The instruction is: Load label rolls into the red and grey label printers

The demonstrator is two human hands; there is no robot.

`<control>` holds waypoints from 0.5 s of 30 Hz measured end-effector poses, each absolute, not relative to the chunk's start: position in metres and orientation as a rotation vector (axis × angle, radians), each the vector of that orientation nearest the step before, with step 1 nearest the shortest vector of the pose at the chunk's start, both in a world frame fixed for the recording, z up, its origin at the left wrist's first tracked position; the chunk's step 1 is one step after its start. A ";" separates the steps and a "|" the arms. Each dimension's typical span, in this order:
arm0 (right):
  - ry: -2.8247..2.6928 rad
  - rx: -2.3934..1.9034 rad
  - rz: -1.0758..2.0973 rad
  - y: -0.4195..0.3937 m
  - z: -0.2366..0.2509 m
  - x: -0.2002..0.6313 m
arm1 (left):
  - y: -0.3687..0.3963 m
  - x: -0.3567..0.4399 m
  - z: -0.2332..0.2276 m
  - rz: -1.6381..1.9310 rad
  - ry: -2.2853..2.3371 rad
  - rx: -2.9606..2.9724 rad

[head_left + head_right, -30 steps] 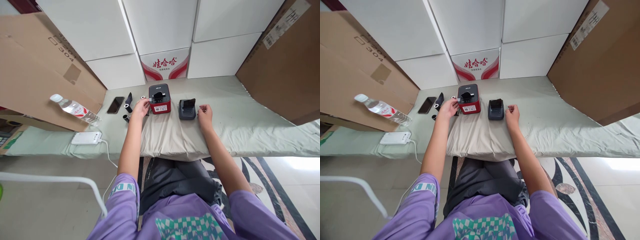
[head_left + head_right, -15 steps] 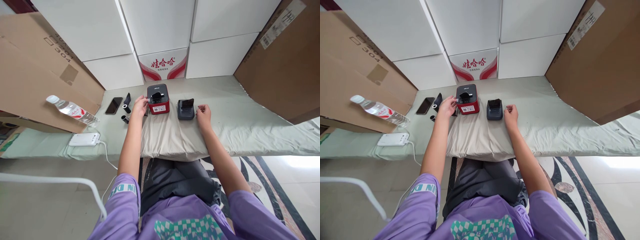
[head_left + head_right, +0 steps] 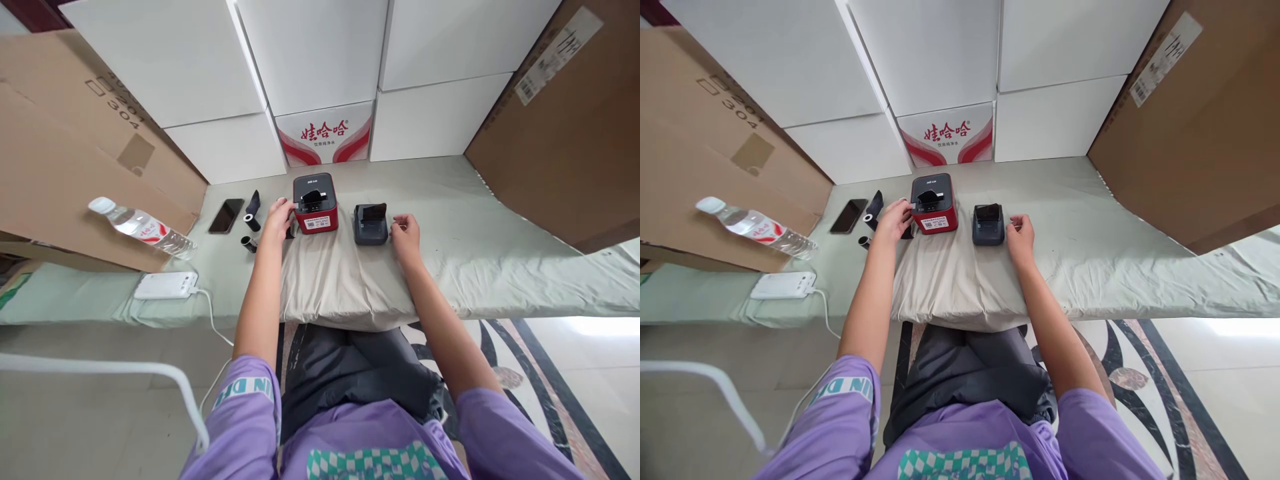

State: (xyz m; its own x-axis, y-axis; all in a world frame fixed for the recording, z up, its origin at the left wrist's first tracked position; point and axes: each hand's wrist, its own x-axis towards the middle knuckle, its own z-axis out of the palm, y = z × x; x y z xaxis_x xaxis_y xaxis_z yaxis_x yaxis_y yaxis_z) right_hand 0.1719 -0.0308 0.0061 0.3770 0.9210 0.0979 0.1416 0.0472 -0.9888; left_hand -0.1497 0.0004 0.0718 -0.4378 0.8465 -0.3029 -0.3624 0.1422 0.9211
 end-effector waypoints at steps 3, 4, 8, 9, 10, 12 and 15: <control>-1.032 -1.399 0.819 -0.032 0.008 0.171 | -0.003 -0.145 0.070 1.546 1.423 0.525; -1.035 -1.392 0.826 -0.033 0.008 0.171 | -0.004 -0.143 0.070 1.559 1.440 0.537; -1.052 -1.370 0.842 -0.034 0.006 0.171 | -0.001 -0.141 0.072 1.550 1.519 0.586; -1.055 -1.368 0.843 -0.034 0.005 0.171 | 0.000 -0.142 0.072 1.532 1.529 0.591; -1.058 -1.366 0.846 -0.034 0.004 0.172 | 0.002 -0.142 0.073 1.512 1.537 0.591; -1.057 -1.361 0.852 -0.034 0.004 0.172 | 0.004 -0.143 0.074 1.477 1.549 0.585; -1.025 -1.363 0.861 -0.034 0.006 0.172 | 0.003 -0.147 0.076 1.449 1.549 0.544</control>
